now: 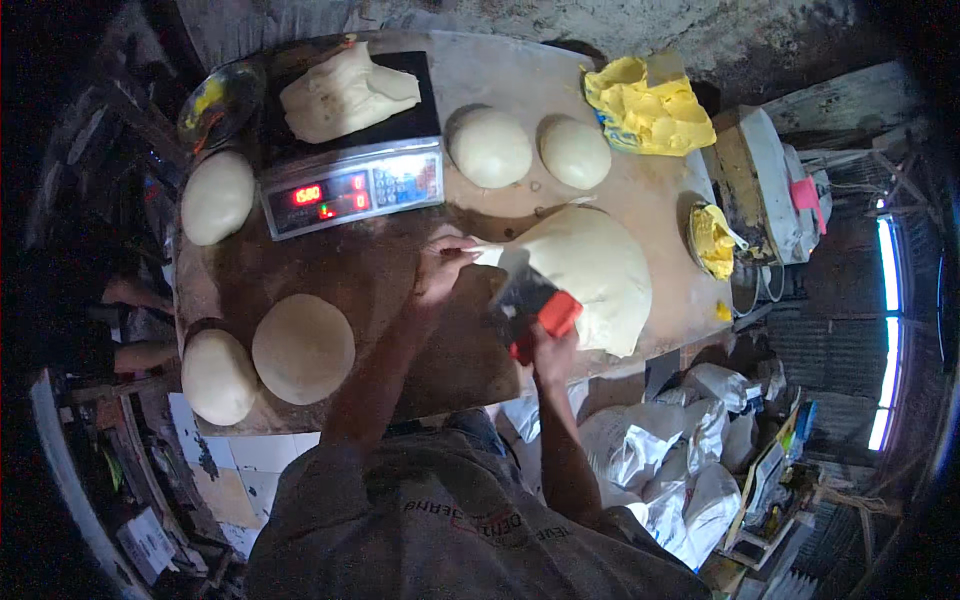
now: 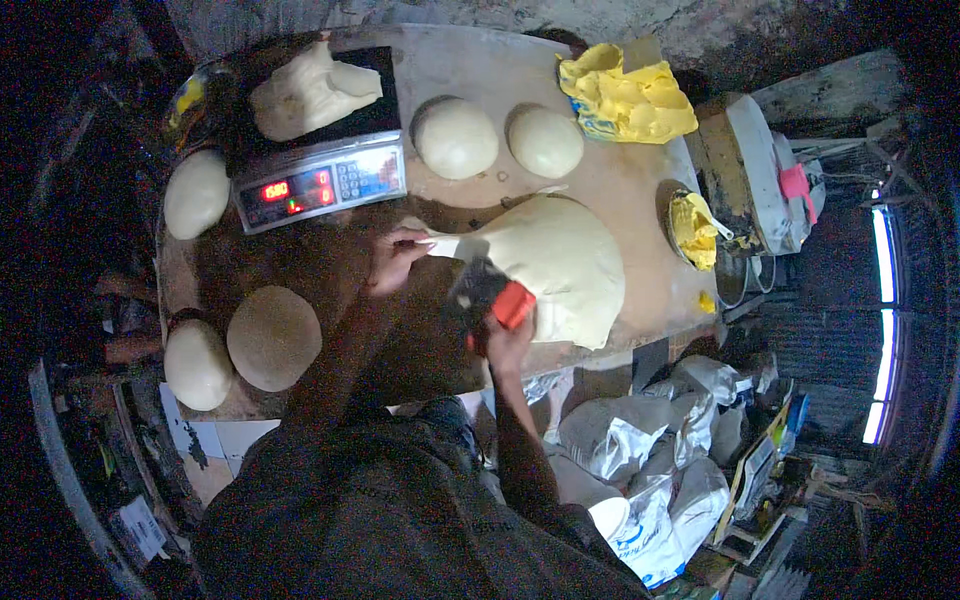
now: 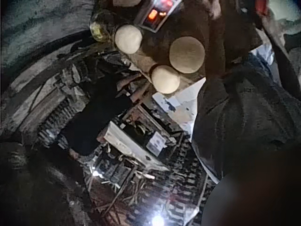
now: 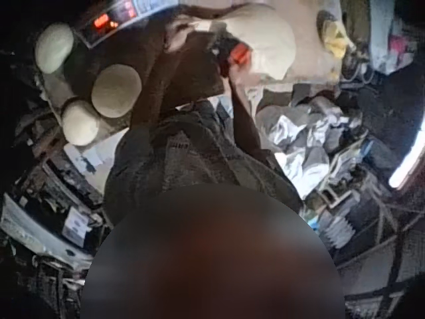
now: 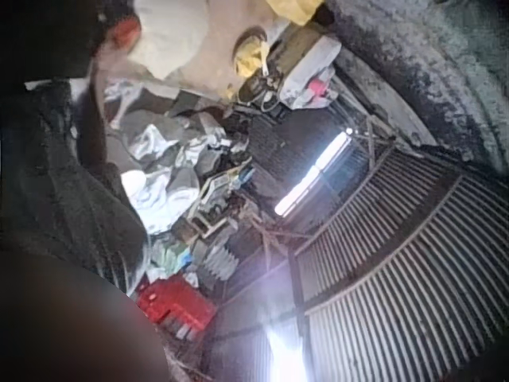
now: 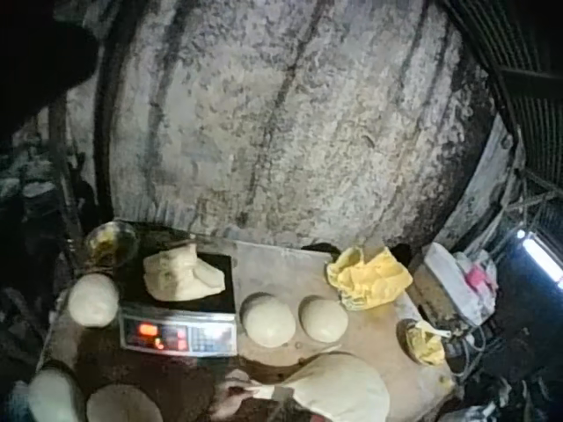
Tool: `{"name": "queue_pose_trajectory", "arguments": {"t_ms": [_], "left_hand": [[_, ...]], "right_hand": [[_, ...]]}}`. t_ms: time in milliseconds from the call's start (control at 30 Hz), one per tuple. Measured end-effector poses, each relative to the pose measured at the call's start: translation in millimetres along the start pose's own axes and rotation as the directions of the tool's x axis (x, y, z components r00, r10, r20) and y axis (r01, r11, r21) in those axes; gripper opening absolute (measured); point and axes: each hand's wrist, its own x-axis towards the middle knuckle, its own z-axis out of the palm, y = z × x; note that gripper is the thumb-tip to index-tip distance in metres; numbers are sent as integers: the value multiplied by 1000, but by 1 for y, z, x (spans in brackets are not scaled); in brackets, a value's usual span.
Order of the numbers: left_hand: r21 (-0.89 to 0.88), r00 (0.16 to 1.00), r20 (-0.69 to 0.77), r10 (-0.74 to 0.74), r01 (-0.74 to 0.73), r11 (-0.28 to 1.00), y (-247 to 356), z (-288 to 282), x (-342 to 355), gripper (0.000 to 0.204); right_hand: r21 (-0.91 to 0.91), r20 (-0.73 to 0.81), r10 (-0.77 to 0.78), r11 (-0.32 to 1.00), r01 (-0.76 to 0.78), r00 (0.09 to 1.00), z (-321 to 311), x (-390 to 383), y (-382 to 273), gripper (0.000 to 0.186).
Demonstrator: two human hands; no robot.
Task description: Cutting and weighing portions of bread dough on a digital scale and shaping them into rounds.
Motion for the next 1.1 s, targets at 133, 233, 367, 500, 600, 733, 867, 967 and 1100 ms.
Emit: {"name": "queue_pose_trajectory", "arguments": {"t_ms": [133, 233, 367, 500, 600, 733, 867, 967, 1100], "left_hand": [[73, 998, 58, 2, -6, 997, 31, -10, 6, 19], [184, 992, -128, 11, 13, 983, 112, -26, 25, 18], [724, 728, -176, 663, -360, 588, 201, -78, 93, 43], [859, 737, 439, 514, -512, -1, 182, -181, 196, 44], [966, 986, 34, 163, 10, -257, 206, -175, 266, 35], [747, 776, 467, 424, -90, -658, 238, -71, 242, 32], [789, 914, -222, 340, -36, 613, 114, 75, 141, 28], [891, 963, -125, 240, 2, 454, -98, 67, 23, 64], [962, 947, -101, 306, 14, 273, -109, 168, -113, 70]], "right_hand": [[396, -239, -94, 899, 186, 966, 76, 60, -36, 33], [538, -350, -34, 811, 231, 936, 71, 67, -106, 36], [523, -293, 27, 842, 136, 956, 49, 46, -125, 33], [479, -234, 61, 876, 61, 970, 16, 15, -106, 35], [471, -270, 86, 881, 54, 959, -35, 0, -74, 35], [495, -439, 131, 861, 118, 889, -114, -12, -25, 32], [522, -506, 235, 849, 77, 830, -181, -21, -11, 33], [553, -439, 233, 831, 57, 868, -200, -10, 1, 32], [506, -531, 210, 856, 108, 821, -272, -17, 31, 36]]}}
